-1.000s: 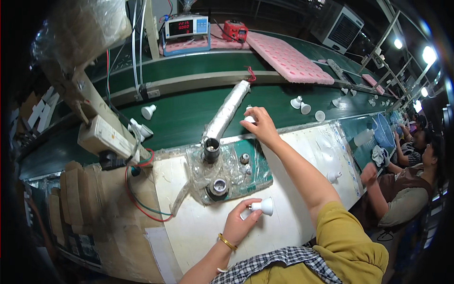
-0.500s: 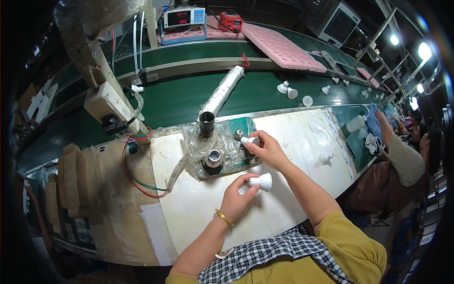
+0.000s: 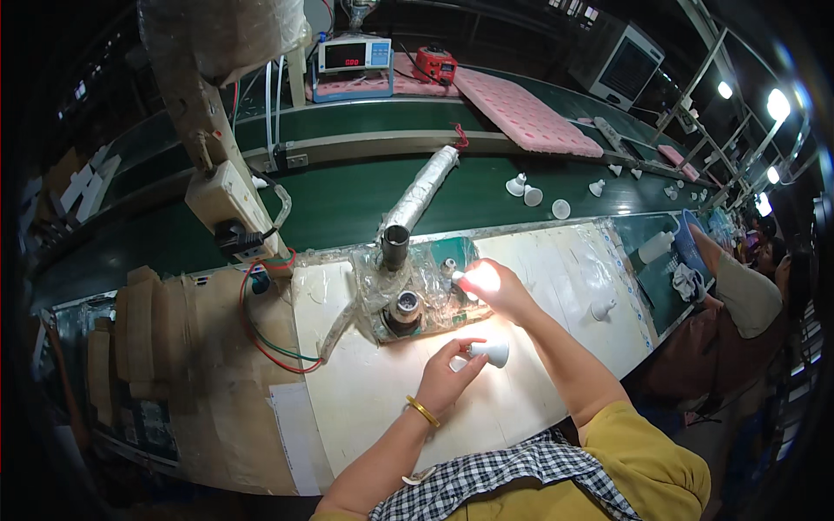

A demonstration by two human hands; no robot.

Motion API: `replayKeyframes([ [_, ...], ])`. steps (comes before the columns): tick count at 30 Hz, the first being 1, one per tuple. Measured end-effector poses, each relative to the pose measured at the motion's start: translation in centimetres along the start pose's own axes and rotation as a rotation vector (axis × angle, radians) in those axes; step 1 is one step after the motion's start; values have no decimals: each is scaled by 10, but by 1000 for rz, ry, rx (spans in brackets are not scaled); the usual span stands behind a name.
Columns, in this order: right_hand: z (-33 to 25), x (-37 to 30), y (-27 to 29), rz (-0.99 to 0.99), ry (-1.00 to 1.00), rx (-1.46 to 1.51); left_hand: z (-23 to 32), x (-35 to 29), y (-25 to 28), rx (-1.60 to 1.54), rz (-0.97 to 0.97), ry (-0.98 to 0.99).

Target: Assembling and testing LED light bulbs on a factory production line.

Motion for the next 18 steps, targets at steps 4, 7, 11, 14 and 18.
replayKeyframes([
  [4, 14, 4, -4, -3, -82, 20, -5, -3, -1, 11, 5, 4],
  [7, 21, 7, -4, -57, -53, -22, -7, -4, 0, -15, 2, 25],
  [11, -4, 3, 11, -128, 14, -117, -1, 1, -6, -19, -1, -66],
  [14, -23, 34, 0, -295, -97, 199, 4, 1, -2, -52, -33, -9],
  [18, -54, 81, -24, -179, 190, 408, 5, 3, 2, -80, -9, 36],
])
Point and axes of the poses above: each hand's wrist, its own x-axis towards the middle knuckle, its own y-axis out of the back of the hand, z = x × y, the point moved 3 cm from there along x, towards the middle knuckle
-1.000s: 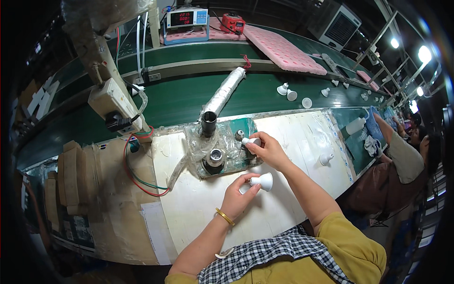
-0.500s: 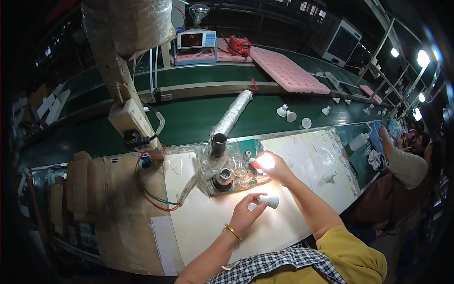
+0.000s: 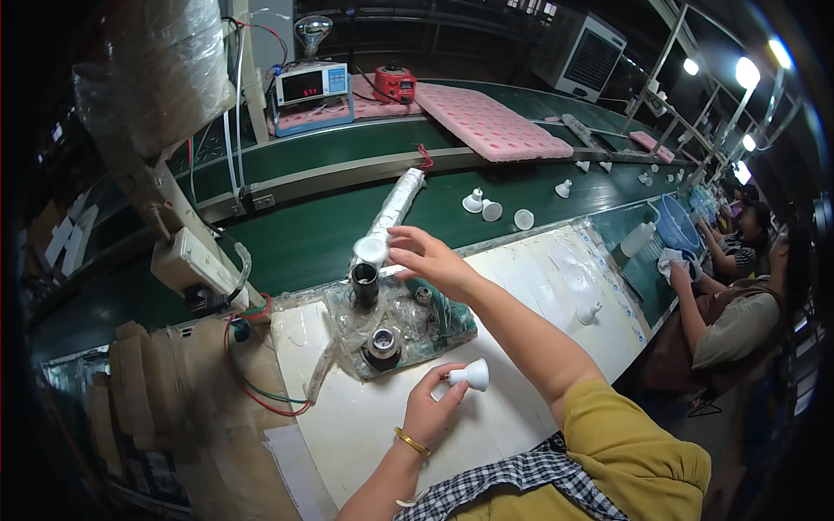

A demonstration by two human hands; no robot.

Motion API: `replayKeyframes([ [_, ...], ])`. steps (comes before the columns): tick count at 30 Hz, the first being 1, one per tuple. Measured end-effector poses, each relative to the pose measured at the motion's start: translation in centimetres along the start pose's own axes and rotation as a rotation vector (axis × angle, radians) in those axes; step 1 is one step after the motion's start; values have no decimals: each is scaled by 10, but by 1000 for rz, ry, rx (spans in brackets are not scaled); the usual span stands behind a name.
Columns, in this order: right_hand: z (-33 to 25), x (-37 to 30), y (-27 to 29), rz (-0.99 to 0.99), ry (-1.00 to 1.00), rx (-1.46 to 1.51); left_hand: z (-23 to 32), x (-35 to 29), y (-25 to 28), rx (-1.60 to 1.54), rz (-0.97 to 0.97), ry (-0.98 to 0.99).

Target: Assembling and testing LED light bulbs on a factory production line.

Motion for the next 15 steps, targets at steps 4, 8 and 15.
replayKeyframes([
  [4, 20, 40, 51, 236, 412, -719, 8, 0, -2, -56, 16, 73],
  [8, 46, 52, 118, 716, 189, -1224, 8, -8, 3, -52, 52, 74],
  [15, 86, 27, 168, 509, 52, -985, 3, -4, 1, -95, 39, 117],
])
Point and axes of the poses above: each hand's wrist, its own x-axis towards the middle knuckle, its own y-axis out of the back of the hand, z = x × y, the point moved 3 cm from there along x, towards the middle knuckle
